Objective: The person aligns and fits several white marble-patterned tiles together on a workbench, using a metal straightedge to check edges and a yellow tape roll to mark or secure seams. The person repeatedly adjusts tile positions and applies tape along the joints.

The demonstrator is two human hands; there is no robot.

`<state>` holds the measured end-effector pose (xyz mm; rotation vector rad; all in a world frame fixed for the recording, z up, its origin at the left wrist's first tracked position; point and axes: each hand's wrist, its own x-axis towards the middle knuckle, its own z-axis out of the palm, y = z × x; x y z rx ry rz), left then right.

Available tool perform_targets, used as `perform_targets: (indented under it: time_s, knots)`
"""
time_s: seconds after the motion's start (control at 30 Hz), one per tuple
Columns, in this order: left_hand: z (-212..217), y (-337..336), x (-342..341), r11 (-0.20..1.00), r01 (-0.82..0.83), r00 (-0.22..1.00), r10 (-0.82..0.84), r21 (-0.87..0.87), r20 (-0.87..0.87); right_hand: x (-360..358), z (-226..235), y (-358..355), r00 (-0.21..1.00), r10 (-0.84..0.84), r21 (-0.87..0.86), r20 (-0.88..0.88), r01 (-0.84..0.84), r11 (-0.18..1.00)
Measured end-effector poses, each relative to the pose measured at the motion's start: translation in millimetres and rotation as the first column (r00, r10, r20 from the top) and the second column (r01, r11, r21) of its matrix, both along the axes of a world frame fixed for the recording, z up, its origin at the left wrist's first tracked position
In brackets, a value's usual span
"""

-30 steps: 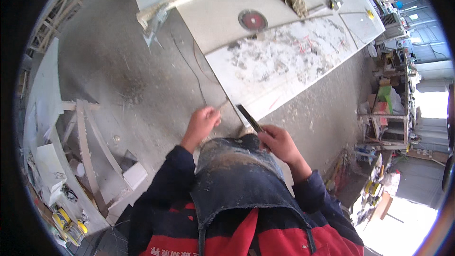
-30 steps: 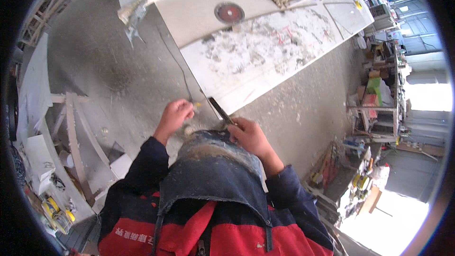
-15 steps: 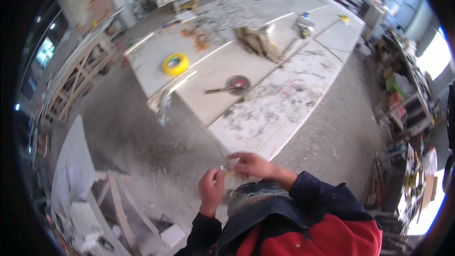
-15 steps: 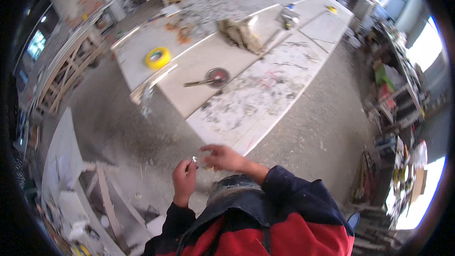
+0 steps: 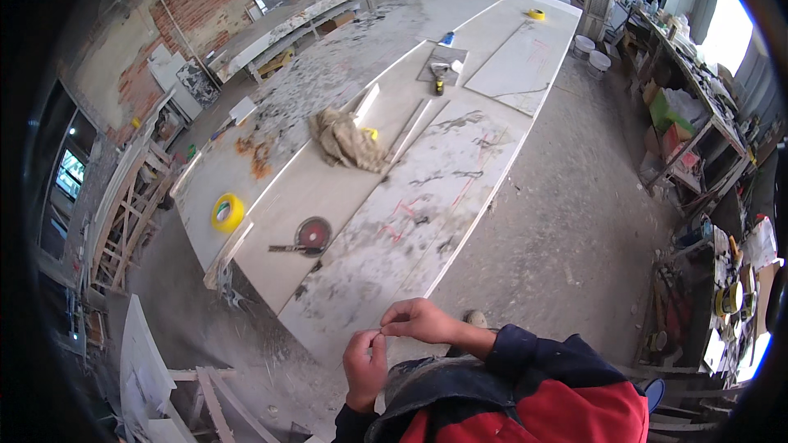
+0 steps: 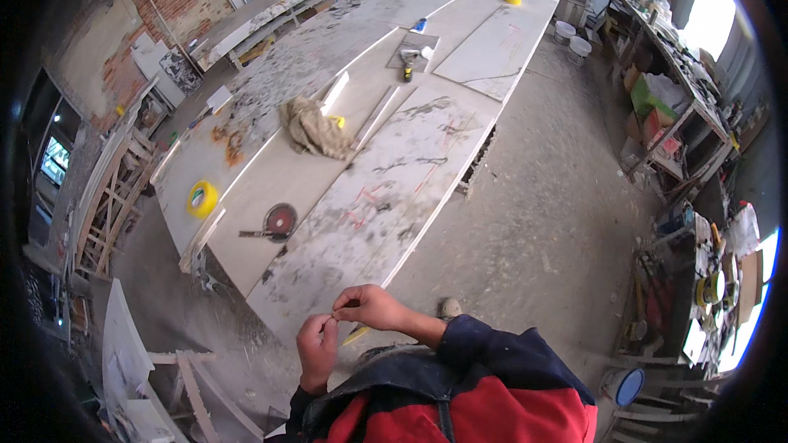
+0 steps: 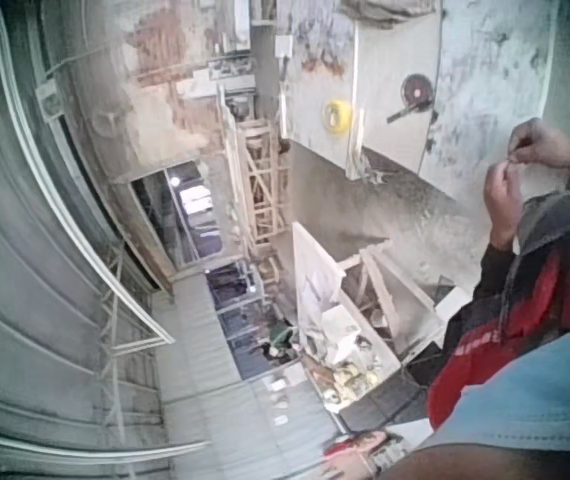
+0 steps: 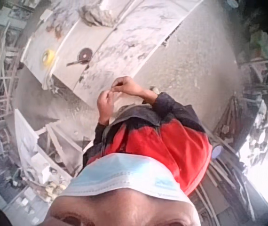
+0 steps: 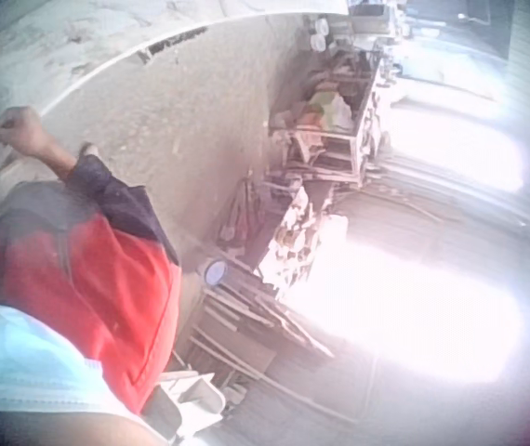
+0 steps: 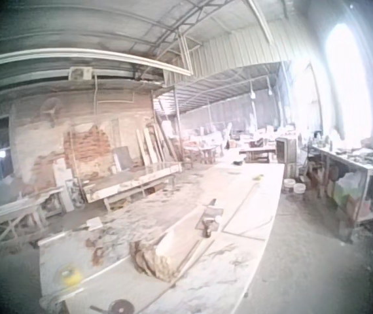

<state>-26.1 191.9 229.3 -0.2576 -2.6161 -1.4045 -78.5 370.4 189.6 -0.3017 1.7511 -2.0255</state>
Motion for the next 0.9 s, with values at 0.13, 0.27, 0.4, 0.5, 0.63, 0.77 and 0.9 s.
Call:
perform_targets:
  time_s: [0.13,0.27,0.4,0.5,0.63,0.77,0.9]
  knots:
    - [11.0,63.2,-18.0,0.999,0.036,0.999,-0.036,0.003,0.020,-13.2,14.9,62.6,0.997,-0.071,-0.024,-0.026,0.070,0.997]
    - [18.1,91.5,-36.7,0.995,0.047,0.997,-0.042,-0.087,0.065,-23.4,32.9,94.1,0.968,-0.153,0.048,-0.201,0.165,0.985]
    - [10.3,98.8,-56.2,0.975,0.104,0.995,-0.099,-0.199,0.034,-38.8,31.1,105.3,0.911,-0.198,0.025,-0.363,0.222,0.975]
    - [0.4,90.1,-72.2,0.981,0.060,0.996,-0.045,-0.187,0.081,-48.2,28.4,144.0,0.953,-0.234,0.025,-0.191,0.243,0.970]
    - [-39.8,38.8,-73.5,0.965,-0.135,0.975,0.170,-0.226,0.142,-50.7,-8.6,290.9,0.897,-0.396,0.201,0.196,0.359,0.912]
    - [-104.9,-36.4,-27.9,0.824,-0.356,0.918,0.396,-0.442,-0.001,-25.8,-59.8,428.8,0.930,-0.276,0.926,-0.243,0.137,-0.352]
    - [-121.8,-73.6,33.7,0.542,-0.562,0.577,0.798,-0.625,0.173,-115.8,-23.2,439.5,0.656,-0.537,0.804,-0.531,0.589,-0.075]
